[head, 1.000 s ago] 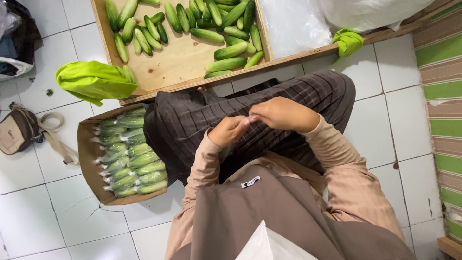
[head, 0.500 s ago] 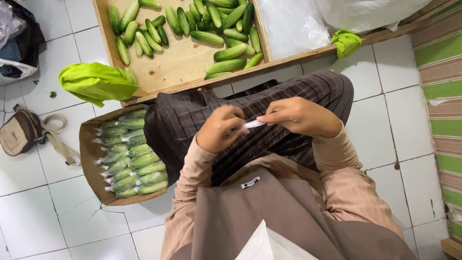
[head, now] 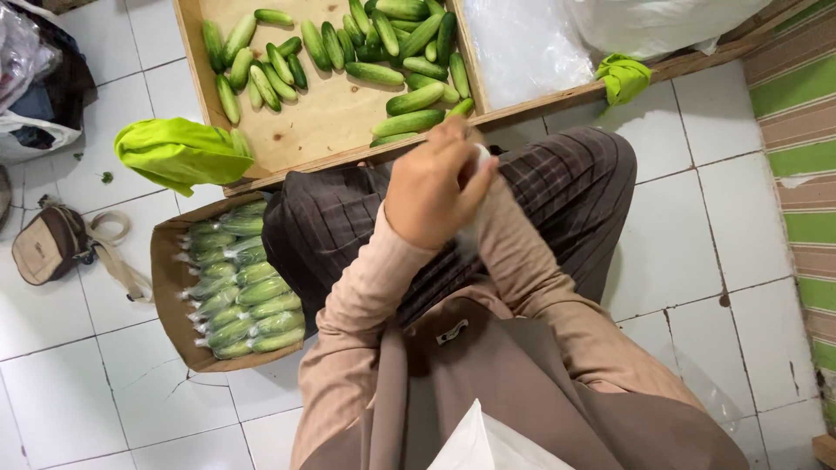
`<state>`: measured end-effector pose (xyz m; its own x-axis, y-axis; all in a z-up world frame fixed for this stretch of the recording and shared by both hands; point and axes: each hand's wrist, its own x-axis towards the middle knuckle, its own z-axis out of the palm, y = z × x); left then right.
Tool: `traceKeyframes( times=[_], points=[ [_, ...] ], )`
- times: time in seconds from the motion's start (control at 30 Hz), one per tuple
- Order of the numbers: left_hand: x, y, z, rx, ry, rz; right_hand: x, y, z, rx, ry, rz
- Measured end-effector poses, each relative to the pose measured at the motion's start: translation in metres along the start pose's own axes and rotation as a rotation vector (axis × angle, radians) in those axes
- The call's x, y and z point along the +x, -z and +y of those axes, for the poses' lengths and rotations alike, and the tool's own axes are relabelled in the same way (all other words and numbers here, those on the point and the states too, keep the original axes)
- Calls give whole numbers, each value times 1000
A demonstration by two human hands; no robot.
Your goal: The person wipes cucumbers with a green cloth, places them into plastic bags, and knots the bags closed before placing them into a cardboard box.
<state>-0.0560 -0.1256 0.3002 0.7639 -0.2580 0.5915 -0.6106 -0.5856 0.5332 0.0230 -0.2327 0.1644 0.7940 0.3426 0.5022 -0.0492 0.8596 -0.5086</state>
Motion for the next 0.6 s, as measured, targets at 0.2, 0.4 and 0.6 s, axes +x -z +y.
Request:
traceKeyframes(
  times=[0.2, 0.4, 0.6],
  points=[
    [-1, -43, -55, 101, 357, 95, -8, -5, 48, -41, -89, 393],
    [-12, -61, -123, 234, 460, 247, -19, -10, 78, -84, -178, 790],
    [-51, -97, -171, 189, 489, 271, -49, 40, 116, -306, -84, 1042]
  ],
)
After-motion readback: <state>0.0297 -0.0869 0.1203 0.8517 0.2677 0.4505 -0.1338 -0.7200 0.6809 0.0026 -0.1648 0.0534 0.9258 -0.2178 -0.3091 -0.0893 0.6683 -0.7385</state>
